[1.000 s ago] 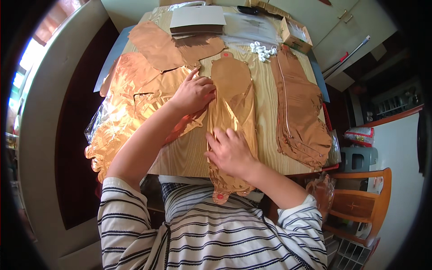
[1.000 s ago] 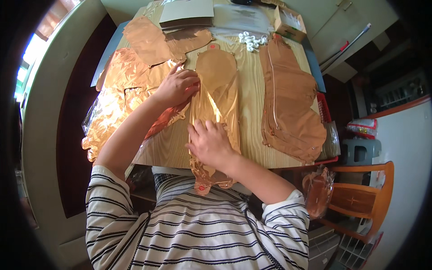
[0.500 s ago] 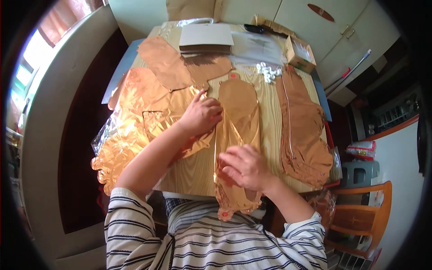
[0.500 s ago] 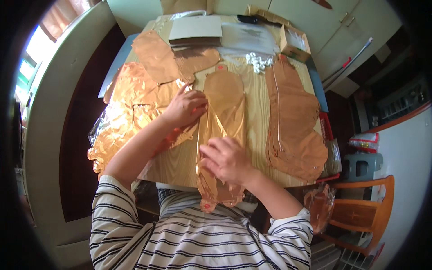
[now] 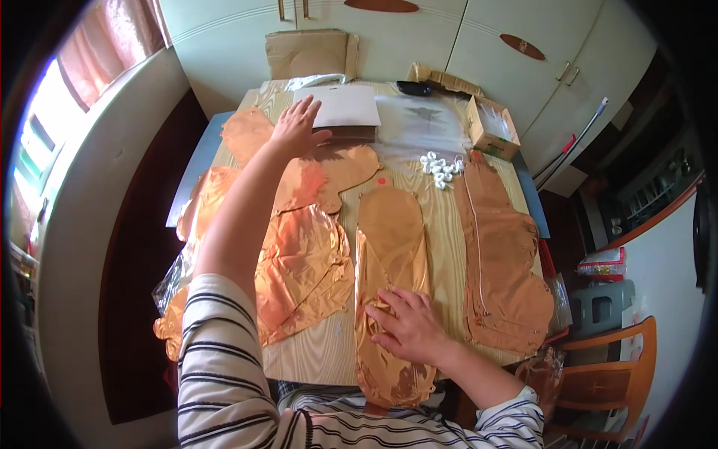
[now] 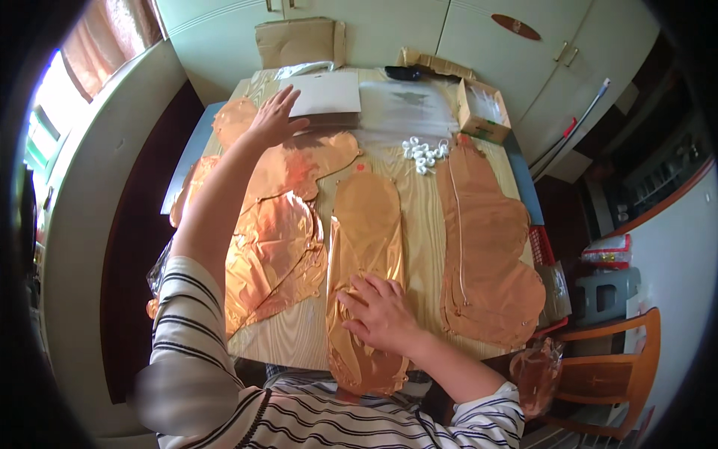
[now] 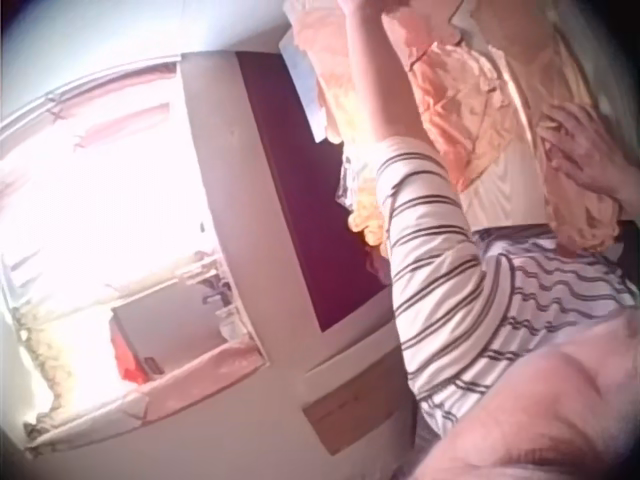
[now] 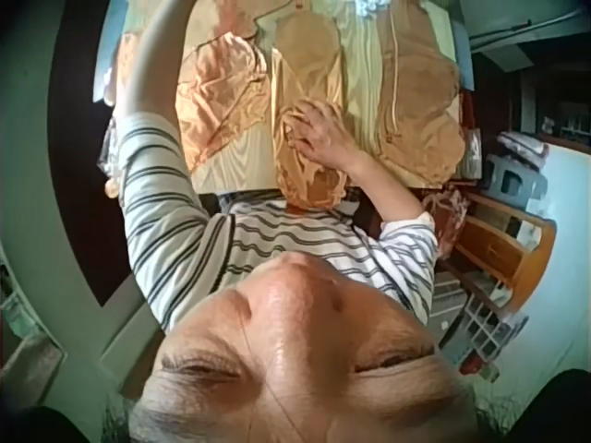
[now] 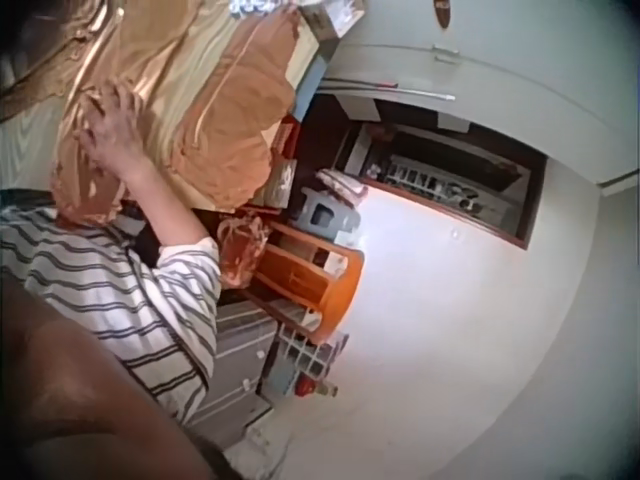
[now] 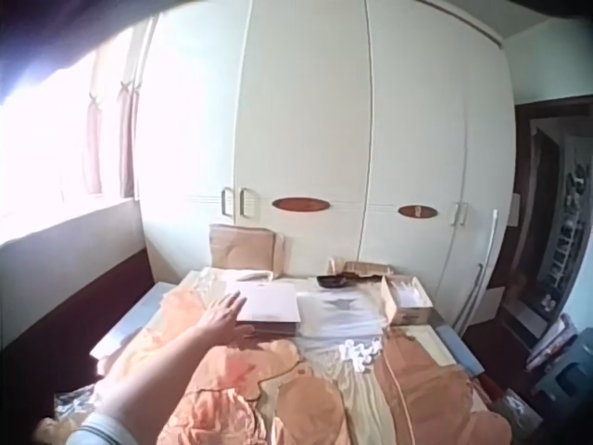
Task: Folding metallic foil balloons and inserting them into cardboard packaging sleeves.
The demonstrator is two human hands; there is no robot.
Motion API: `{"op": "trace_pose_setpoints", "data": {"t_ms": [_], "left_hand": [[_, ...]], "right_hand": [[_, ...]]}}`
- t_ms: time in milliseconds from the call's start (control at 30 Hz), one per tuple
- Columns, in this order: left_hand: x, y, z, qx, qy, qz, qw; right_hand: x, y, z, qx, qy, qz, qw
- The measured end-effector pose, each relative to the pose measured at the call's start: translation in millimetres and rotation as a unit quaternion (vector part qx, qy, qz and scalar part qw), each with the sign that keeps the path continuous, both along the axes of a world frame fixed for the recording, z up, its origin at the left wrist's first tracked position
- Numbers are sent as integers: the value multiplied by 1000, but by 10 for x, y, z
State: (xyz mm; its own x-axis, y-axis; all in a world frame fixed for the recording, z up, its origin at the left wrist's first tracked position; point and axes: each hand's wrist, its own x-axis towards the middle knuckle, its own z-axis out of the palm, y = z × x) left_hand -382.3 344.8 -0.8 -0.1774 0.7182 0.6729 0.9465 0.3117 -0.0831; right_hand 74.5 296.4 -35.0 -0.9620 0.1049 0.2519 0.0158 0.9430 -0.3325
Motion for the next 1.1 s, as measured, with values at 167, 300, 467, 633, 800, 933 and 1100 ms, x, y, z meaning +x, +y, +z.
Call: {"op": "trace_pose_setpoints", "data": {"t_ms": [167,300,467,633,800,933,1100], "left_hand": [[-210,187,-65,-217,-128,7,968],[-217,222,5,-235,-115,8,965],[-282,155,-151,-93,7,-100,991],[-323,232,-70,-170,-55,-6,984],[6,191,245,42,0,2,999],[986,-87,650,167,99,-178,965],[2615,-1030,640,66,108,-316,940]], "right_hand": [[5,49,-13,-4,11,-1,1000],[6,69,-3,3,13,-3,1000],[4,72,15,-3,9,3,1000],[3,75,19,2,6,3,1000],[15,108,82,-36,6,12,999],[62,294,297,-326,139,-77,932],[-176,82,833,-628,267,-105,723]]}}
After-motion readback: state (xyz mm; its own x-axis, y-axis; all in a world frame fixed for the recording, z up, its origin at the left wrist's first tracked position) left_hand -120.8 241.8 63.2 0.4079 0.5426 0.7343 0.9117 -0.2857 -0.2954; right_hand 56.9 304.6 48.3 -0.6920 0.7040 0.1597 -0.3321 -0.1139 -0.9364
